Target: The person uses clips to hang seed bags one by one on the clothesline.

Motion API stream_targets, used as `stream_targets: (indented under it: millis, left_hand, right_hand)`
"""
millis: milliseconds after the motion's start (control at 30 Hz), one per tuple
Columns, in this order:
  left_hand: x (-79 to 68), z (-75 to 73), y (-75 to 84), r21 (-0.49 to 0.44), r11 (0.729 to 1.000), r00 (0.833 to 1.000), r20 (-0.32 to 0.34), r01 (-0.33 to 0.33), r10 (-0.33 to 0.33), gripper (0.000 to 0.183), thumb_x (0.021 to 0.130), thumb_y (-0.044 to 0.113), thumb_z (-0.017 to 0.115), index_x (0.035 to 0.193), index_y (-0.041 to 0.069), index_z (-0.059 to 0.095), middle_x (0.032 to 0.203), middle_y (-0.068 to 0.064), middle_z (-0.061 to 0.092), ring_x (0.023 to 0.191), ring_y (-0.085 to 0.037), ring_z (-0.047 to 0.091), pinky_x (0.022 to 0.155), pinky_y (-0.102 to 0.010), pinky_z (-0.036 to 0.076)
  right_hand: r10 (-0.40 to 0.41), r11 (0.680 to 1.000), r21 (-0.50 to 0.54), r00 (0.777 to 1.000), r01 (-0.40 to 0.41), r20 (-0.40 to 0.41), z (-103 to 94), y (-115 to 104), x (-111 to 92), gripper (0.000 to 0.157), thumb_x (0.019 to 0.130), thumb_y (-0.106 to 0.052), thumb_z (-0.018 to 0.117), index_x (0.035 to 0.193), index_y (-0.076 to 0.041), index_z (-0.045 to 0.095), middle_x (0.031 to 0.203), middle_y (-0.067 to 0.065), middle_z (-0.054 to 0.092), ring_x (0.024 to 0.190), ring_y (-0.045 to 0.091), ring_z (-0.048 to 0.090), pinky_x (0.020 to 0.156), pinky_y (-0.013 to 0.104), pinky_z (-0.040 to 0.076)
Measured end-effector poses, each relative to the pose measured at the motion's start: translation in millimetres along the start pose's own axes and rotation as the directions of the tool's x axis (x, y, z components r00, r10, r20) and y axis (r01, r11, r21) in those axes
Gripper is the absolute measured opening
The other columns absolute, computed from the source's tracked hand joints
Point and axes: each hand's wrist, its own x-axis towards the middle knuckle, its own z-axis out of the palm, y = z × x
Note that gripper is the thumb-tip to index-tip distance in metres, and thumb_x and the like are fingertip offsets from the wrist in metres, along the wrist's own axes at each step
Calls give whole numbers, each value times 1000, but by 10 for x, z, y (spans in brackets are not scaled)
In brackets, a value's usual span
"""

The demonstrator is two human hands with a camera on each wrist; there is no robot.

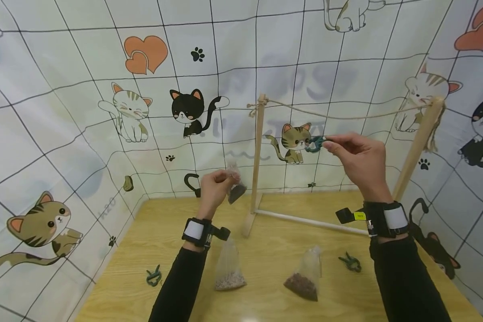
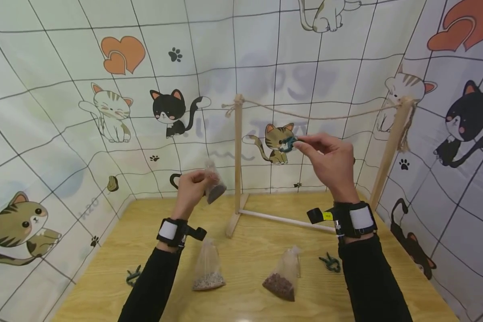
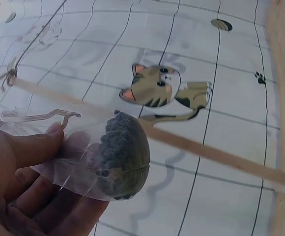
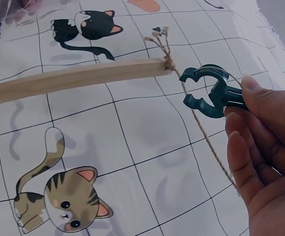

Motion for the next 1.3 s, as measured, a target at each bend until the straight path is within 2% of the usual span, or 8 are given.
stream_targets:
  millis: [133, 267, 400, 667, 767, 967, 1200, 1300]
  left_hand:
    - [113, 158, 138, -39, 998, 999, 14, -47, 48, 16, 89, 24, 73, 95, 11, 78, 86, 0, 75, 86, -26, 72, 79, -34, 57]
    - [237, 287, 266, -41, 995, 996, 7, -93, 93, 16, 89, 25, 73, 94, 11, 79, 86, 0, 75, 83, -17, 72, 84, -36, 56]
    - [339, 407, 387, -21, 993, 994, 1, -112, 112, 19, 89, 27, 74, 96, 10, 78, 87, 1, 75, 82, -12, 70, 80, -33, 58]
    - [467, 618, 551, -50, 988, 989, -8, -146, 146, 20, 87, 26, 76, 98, 9, 79, 85, 0, 76, 78, -11, 71, 75, -30, 58]
    - [501, 677, 590, -48, 989, 990, -9, -143, 142, 22, 87, 28, 75, 99, 10, 79, 84, 1, 75, 77, -10, 71, 73, -30, 58]
    - [544, 823, 701, -91, 988, 992, -15, -128, 127, 29, 86, 33, 76, 101, 9, 79, 86, 0, 76, 79, -11, 71, 74, -26, 58]
    - [582, 959, 793, -120, 981, 989, -16, -150, 150, 20, 90, 26, 72, 99, 10, 79, 86, 0, 76, 85, -22, 72, 74, -24, 57]
    - [606, 997, 819, -101, 983, 988, -13, -152, 151, 18, 91, 25, 71, 99, 11, 79, 87, 2, 76, 86, -20, 72, 74, -23, 57]
  right_hand:
    - [-1, 1000, -1, 1000, 1, 11, 11, -109, 144, 23, 88, -10, 73, 104, 7, 74, 87, -3, 73, 78, 7, 65, 68, 19, 49]
    - [-20, 1000, -5, 999, 20, 27, 40, -153, 302, 24, 88, -10, 73, 105, 8, 74, 90, -5, 72, 82, 8, 64, 72, 19, 49]
    - [-21, 1000, 2, 999, 21, 45, 79, -190, 442, 26, 88, -11, 74, 106, 8, 74, 91, -6, 72, 83, 9, 65, 76, 20, 50]
    - [-1, 1000, -6, 998, 1, 61, 130, -223, 665, 28, 87, -15, 75, 106, 6, 74, 91, -5, 72, 83, 9, 65, 75, 19, 48]
    - [3, 1000, -10, 998, -2, 70, 141, -169, 750, 29, 87, -15, 75, 107, 5, 74, 92, -5, 72, 84, 9, 65, 76, 19, 48]
    - [17, 999, -37, 996, -14, 90, 162, 95, 957, 31, 86, -23, 76, 109, -3, 76, 93, -6, 71, 82, 11, 66, 74, 19, 50]
    - [40, 998, -45, 987, -34, 153, 198, 125, 1094, 33, 85, -31, 76, 109, -7, 77, 94, -4, 73, 79, 13, 65, 69, 24, 49]
    - [59, 997, -65, 983, -48, 174, 209, 128, 1122, 34, 85, -34, 76, 109, -9, 78, 93, -3, 72, 79, 13, 65, 67, 26, 48]
